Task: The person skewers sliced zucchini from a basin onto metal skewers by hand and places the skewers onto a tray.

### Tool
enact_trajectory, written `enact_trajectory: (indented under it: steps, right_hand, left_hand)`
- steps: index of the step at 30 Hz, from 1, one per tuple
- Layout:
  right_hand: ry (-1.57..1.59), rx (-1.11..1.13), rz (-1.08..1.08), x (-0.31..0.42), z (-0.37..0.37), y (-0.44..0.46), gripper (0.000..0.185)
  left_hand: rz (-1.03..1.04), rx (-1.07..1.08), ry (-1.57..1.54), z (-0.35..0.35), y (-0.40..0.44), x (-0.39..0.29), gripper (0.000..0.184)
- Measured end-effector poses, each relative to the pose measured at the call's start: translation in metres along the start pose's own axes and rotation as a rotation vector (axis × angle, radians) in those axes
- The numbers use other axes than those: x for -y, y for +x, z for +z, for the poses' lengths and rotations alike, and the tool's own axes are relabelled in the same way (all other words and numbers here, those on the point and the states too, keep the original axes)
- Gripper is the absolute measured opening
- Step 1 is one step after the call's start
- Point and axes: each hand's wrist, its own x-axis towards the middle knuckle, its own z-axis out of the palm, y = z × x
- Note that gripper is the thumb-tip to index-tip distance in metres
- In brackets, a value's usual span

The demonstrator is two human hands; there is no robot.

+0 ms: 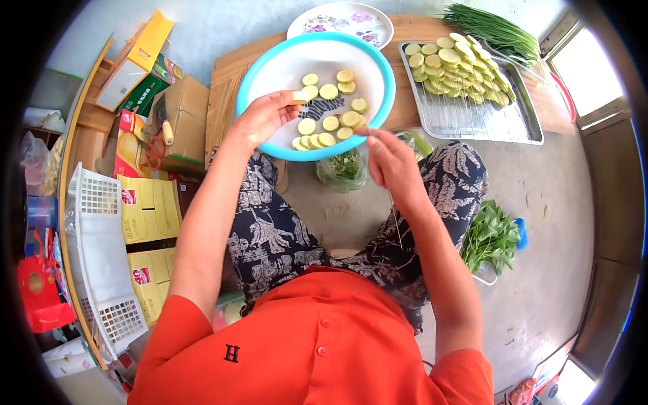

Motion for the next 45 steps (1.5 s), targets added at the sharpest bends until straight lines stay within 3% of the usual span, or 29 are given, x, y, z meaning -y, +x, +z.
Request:
enact_trajectory:
  steps: [2,7,45]
  right_hand:
    - [-0.018,0.042,0.003,0.001,0.014,-0.013,0.035]
    - [0.058,0.128,0.073,0.012,0.034,-0.040,0.030]
    - [0.020,0.173,0.122,0.030,0.064,-0.036,0.030]
  left_hand:
    - [0.088,0.014,-0.599,0.007,-0.016,0.005,0.038]
    - [0.242,0.098,-0.732,0.019,-0.032,0.003,0.047]
    - [0.396,0.171,-0.841,0.029,-0.051,-0.009,0.045]
